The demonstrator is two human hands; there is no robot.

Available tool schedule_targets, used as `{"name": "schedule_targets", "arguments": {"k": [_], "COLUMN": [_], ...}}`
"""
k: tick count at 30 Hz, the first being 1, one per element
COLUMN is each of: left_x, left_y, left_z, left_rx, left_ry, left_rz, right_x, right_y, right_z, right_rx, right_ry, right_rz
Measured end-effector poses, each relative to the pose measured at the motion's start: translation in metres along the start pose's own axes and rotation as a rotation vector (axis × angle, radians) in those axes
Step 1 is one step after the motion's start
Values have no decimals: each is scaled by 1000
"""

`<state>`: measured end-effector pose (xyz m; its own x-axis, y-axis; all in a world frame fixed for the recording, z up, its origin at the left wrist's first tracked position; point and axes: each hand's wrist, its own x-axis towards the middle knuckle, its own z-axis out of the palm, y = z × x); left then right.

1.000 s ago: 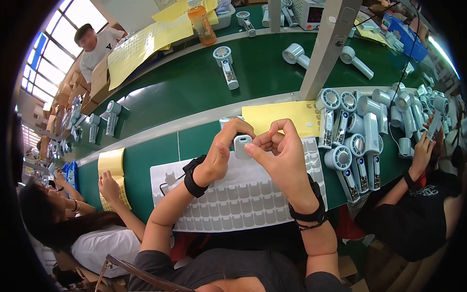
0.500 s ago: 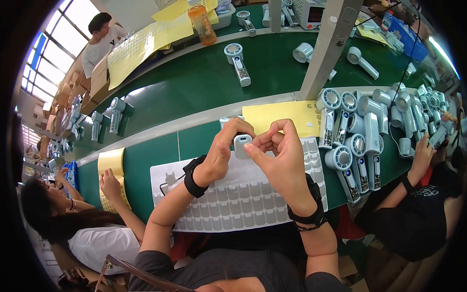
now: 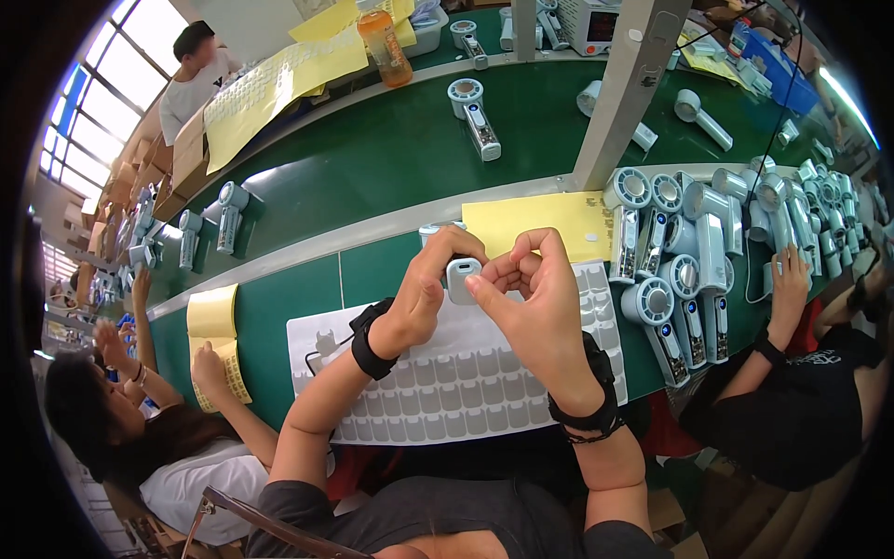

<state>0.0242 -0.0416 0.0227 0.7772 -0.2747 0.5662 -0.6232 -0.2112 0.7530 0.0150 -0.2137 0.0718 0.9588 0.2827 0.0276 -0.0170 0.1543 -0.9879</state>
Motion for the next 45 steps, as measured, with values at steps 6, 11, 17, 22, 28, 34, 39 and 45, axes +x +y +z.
{"name": "schedule_targets", "arguments": {"k": [6, 11, 17, 22, 28, 34, 39, 45], "left_x": [2, 2, 4, 32, 93, 132, 162, 187], "left_y": [1, 8, 12, 11, -106, -124, -159, -158], "left_z": [0, -3, -5, -20, -71, -39, 12, 38], "left_rx": [-52, 65, 186, 311, 1103, 1091, 1258, 1390], "left_ry": [8, -60, -128, -218, -532, -422, -83, -455], "left_rz": [24, -16, 86, 144, 121, -147, 219, 269], "right_x": [1, -2, -4, 10, -18, -39, -40, -43], "right_y": [1, -4, -16, 8, 55, 80, 77, 83], "right_z": [0, 3, -7, -50, -39, -23, -12, -11], "right_rx": [-27, -150, -484, -490, -505, -741, -850, -836], "right_ry": [19, 51, 35, 39, 121, 89, 66, -75], "right_rz": [-30, -63, -53, 140, -40, -283, -334, -409]}}
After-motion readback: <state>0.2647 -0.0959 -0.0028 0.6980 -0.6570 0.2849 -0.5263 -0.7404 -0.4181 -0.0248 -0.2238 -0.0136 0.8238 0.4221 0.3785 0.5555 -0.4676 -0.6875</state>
